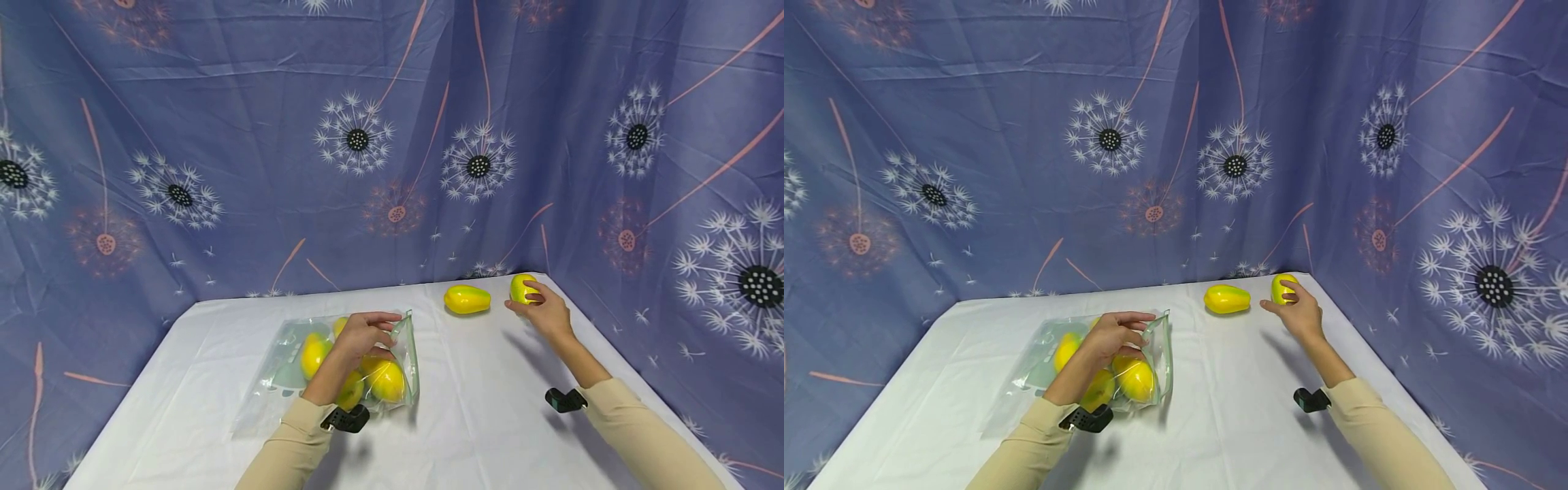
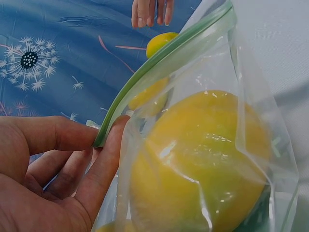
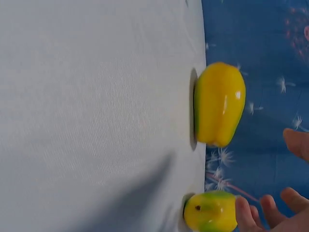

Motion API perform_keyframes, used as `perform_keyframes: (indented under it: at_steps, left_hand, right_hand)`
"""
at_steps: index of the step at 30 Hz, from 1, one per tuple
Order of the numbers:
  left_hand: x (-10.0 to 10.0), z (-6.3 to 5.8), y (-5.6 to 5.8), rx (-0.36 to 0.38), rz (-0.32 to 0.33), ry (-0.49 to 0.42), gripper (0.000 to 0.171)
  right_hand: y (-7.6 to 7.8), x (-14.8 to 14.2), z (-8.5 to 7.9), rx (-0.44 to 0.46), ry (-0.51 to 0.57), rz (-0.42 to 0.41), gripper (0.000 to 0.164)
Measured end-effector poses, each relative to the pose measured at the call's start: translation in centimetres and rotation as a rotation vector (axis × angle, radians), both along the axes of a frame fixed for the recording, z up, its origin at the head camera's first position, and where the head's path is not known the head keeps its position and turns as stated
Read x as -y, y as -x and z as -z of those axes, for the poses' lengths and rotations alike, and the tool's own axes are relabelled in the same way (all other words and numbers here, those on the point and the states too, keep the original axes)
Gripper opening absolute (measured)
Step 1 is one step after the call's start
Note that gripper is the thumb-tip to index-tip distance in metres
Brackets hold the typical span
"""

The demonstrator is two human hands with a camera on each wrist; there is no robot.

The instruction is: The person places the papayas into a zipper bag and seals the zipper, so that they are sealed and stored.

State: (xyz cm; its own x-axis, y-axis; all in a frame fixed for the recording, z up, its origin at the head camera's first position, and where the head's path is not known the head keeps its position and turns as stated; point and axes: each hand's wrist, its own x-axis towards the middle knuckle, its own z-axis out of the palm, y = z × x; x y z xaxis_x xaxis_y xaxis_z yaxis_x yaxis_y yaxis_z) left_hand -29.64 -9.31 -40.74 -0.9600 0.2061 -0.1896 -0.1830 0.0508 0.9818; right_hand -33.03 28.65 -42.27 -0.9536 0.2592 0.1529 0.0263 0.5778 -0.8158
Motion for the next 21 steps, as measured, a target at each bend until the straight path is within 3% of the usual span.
perform_keyframes:
  at_steps: [4,8,21]
  left_hand:
    - [0.0,0.0,0.0,-0.001,-0.005,0.007,0.048]
    - [0.0,0.0,0.0,-0.004,-0.002,0.012,0.048]
    - [0.0,0.1,0.1,-0.018,0.012,0.006,0.049]
  right_hand:
    - [0.8,-0.5,0.3,-0.071,-0.024,0.096,0.074]
    - [1.7,-1.1,0.5,-0.108,-0.042,0.136,0.072]
    - [4.1,-2.3,1.7,-0.043,-0.014,0.191,0.085]
